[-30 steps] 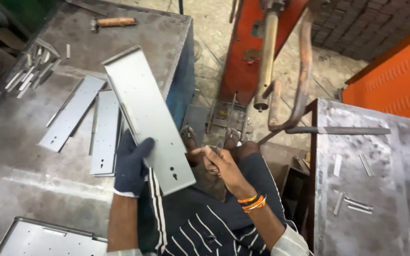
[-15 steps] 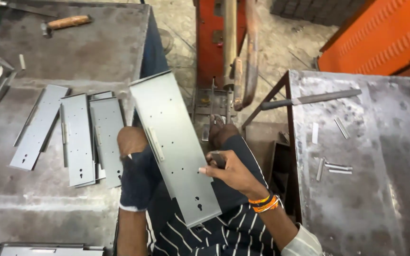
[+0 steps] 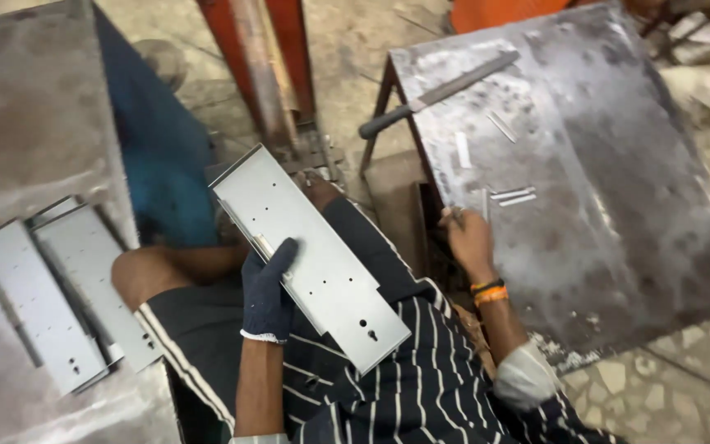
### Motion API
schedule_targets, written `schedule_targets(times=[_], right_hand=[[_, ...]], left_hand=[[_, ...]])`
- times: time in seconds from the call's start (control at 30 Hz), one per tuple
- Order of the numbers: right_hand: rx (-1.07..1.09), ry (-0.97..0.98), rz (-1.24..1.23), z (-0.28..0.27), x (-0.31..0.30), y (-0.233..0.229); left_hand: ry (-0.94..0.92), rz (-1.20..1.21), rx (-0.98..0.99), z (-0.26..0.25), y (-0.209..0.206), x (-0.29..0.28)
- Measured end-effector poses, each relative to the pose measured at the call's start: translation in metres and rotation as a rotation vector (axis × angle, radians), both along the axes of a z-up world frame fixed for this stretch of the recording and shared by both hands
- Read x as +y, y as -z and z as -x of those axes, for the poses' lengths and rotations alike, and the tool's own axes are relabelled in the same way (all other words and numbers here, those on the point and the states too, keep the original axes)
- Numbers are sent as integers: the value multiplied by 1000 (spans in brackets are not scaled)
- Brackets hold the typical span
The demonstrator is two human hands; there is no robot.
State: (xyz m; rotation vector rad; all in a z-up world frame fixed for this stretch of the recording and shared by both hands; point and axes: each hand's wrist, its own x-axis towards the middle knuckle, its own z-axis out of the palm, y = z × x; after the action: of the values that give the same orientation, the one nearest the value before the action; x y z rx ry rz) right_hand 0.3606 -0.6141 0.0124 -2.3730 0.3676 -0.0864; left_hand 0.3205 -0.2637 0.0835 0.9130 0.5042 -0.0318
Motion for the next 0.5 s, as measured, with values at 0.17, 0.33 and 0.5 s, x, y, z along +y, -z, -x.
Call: schedule_targets(times=[0.17,0.33,0.5], right_hand=[[-12,401,318,-6,-56,39],[-54,404,510,-10,-67,55],[-159,94,-67,-15,-7,-23]], left_hand=[[112,-99,-18,-2,-3,-22],[116,-66,-17,-5,-5,-29],[57,30,-44,-5,-9,-25]])
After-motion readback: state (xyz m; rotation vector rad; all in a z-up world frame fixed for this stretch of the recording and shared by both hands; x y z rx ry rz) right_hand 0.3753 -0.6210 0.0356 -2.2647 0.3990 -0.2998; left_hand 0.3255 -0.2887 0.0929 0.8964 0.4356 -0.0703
